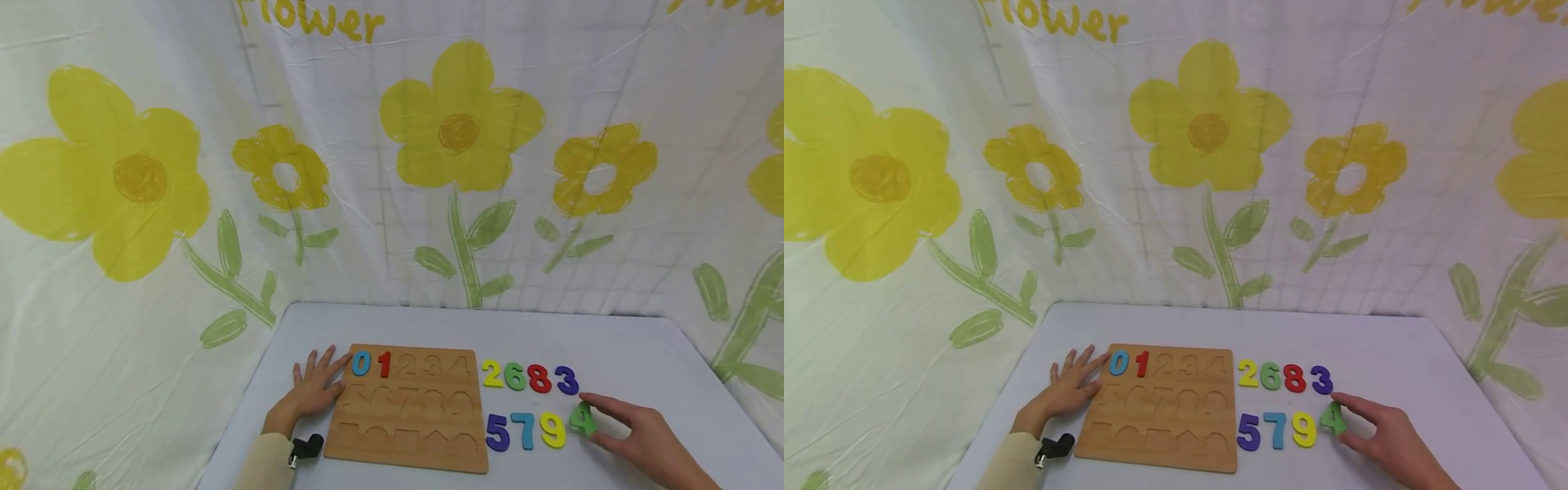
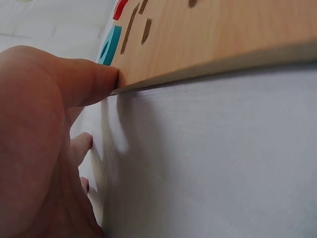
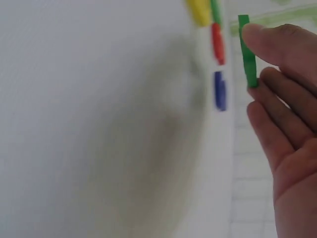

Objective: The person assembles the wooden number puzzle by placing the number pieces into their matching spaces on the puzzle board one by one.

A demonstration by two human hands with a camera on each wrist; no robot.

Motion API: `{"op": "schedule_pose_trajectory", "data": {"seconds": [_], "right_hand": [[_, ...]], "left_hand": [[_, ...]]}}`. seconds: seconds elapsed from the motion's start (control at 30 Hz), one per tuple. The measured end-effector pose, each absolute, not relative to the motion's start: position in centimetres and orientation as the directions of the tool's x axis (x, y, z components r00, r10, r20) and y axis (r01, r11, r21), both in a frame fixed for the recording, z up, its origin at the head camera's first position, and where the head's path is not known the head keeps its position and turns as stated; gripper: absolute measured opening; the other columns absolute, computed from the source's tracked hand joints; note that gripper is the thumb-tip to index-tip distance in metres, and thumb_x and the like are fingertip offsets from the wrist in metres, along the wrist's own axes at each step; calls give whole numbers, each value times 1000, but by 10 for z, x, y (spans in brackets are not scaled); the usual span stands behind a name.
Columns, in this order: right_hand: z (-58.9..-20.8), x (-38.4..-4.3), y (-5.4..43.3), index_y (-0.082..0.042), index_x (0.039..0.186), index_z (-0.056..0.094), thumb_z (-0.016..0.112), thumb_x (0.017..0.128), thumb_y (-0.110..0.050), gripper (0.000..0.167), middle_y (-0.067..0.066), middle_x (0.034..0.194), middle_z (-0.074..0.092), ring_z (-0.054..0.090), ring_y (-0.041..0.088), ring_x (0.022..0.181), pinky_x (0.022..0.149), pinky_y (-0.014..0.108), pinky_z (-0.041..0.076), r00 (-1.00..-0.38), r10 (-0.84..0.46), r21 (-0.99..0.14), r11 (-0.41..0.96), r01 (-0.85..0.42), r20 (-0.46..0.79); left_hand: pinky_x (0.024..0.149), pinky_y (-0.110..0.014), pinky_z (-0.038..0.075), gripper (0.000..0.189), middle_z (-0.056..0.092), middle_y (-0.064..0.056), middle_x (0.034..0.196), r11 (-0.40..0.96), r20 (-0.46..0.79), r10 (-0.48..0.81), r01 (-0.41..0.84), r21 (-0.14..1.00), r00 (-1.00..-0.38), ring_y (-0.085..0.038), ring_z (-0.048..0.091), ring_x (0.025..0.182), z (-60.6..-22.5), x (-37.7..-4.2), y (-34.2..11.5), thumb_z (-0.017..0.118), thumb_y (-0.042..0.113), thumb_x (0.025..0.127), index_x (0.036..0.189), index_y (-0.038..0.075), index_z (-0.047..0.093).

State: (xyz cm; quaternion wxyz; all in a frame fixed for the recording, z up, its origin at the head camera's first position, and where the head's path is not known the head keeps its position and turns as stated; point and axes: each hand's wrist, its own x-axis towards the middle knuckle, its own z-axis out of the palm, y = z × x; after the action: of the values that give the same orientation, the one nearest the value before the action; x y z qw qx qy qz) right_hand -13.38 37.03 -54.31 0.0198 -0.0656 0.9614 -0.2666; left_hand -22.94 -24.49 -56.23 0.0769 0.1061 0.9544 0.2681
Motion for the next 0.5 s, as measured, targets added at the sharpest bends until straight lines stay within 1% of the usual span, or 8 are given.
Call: {"op": "schedule_pose_trajectory", "data": {"seconds": [0.13, 0.17, 0.23, 0.37, 0.5], "right_hand": [[-531, -129, 355, -12, 142, 73, 96, 83, -35, 68, 11, 141, 76, 72, 41, 127, 92, 42, 67, -993, -114, -538, 835, -115, 34], [-528, -128, 350, -12, 143, 73, 96, 84, -35, 68, 13, 142, 75, 71, 42, 128, 93, 44, 67, -993, -111, -548, 829, -112, 34], [-522, -126, 339, -11, 146, 71, 94, 86, -35, 68, 16, 144, 73, 69, 47, 131, 95, 52, 65, -994, -109, -566, 818, -103, 24], [-513, -125, 319, -12, 148, 69, 93, 88, -35, 68, 18, 145, 72, 67, 49, 134, 99, 60, 62, -994, -106, -587, 804, -89, 4], [-507, -126, 302, -13, 146, 71, 93, 88, -34, 66, 15, 143, 74, 70, 46, 132, 99, 59, 62, -992, -123, -611, 784, -110, 20]], "left_hand": [[122, -86, -9, 58, 23, -26, 180, 833, -88, 233, 152, 532, -968, -61, 1, 166, -564, -229, -246, 63, 24, 108, 165, 18, 51], [122, -86, -9, 58, 23, -25, 180, 833, -87, 232, 151, 533, -969, -61, 1, 166, -565, -229, -247, 62, 24, 108, 165, 18, 51], [122, -86, -10, 58, 23, -26, 180, 828, -80, 231, 152, 540, -970, -61, 0, 166, -566, -230, -247, 63, 24, 108, 164, 18, 52], [122, -85, -11, 58, 23, -26, 180, 819, -74, 232, 154, 552, -970, -61, 0, 166, -566, -230, -246, 62, 25, 108, 164, 17, 52], [122, -85, -11, 58, 22, -26, 180, 819, -80, 226, 145, 556, -971, -61, 0, 166, -566, -230, -245, 63, 24, 108, 164, 17, 52]]}}
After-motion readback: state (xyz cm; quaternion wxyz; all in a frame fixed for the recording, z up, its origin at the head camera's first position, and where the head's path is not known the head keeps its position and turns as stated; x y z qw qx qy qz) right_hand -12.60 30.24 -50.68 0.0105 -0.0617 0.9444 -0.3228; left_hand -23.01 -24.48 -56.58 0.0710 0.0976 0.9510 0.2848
